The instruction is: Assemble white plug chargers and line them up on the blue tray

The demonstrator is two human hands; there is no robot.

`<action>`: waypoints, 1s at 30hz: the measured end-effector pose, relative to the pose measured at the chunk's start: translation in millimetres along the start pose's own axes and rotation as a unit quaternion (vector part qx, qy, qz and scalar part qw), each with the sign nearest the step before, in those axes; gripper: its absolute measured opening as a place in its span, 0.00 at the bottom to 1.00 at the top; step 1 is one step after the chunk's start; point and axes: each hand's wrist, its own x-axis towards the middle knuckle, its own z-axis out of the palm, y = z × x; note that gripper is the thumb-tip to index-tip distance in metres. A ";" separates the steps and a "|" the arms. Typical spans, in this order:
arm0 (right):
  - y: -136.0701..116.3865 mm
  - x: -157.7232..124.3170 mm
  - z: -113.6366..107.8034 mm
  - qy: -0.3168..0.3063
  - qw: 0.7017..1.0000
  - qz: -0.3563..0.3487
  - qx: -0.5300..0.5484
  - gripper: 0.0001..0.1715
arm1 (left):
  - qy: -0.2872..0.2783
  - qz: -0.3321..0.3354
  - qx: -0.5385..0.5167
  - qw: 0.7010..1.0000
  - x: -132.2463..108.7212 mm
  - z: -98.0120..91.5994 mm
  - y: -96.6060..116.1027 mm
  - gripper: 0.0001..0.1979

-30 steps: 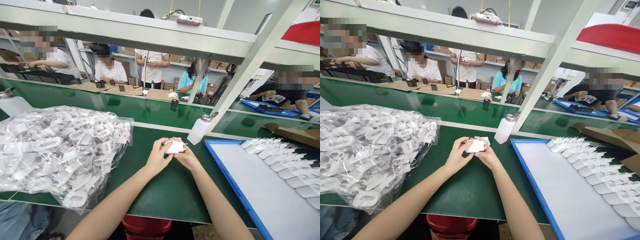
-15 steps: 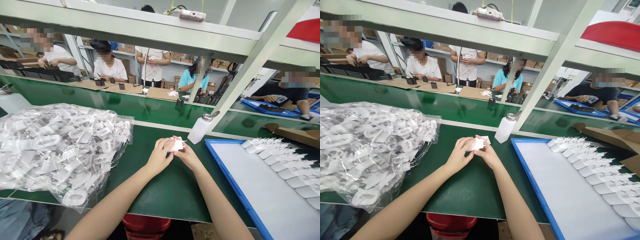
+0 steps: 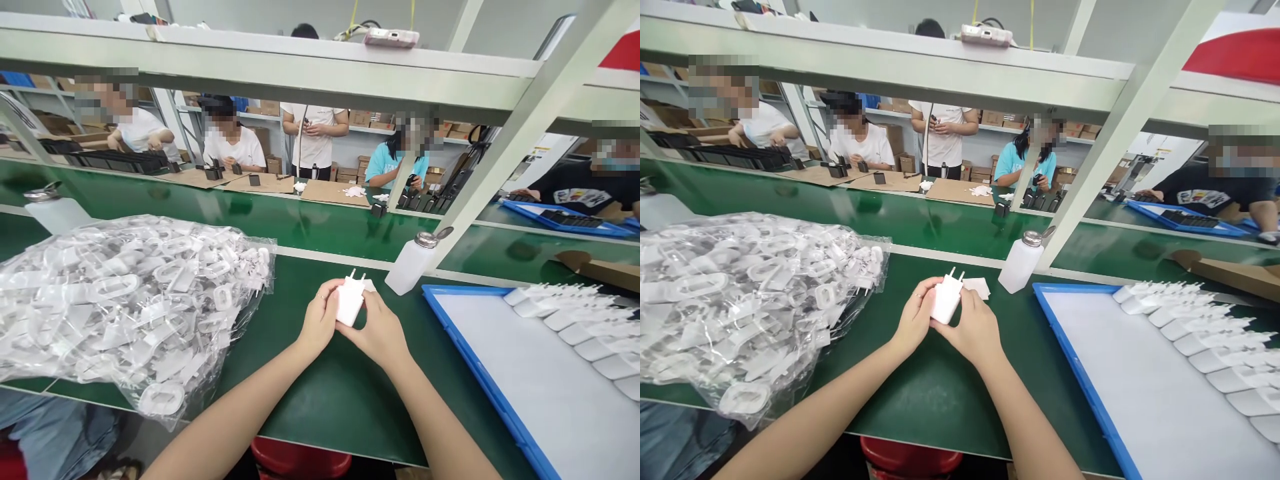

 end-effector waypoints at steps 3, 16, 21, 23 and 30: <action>-5.5 -3.4 -4.1 0.059 0.996 -0.061 -0.038 0.20 | -0.004 0.141 0.051 0.989 -3.6 -4.2 2.8 0.13; -12.0 -8.6 -13.1 0.112 0.981 -0.149 -0.059 0.14 | -0.004 0.317 0.108 0.942 -10.0 -10.9 13.2 0.13; -13.1 -8.6 -15.0 0.083 0.990 -0.114 -0.025 0.24 | 0.003 0.329 0.165 0.930 -6.4 -12.1 17.7 0.12; -12.6 -8.8 -14.2 0.089 0.990 -0.104 -0.017 0.26 | 0.001 0.336 0.192 0.922 -4.9 -12.8 18.8 0.12; -11.0 -8.1 -13.1 0.075 0.992 -0.096 -0.029 0.24 | 0.035 0.366 0.244 0.897 -3.3 -10.5 15.2 0.12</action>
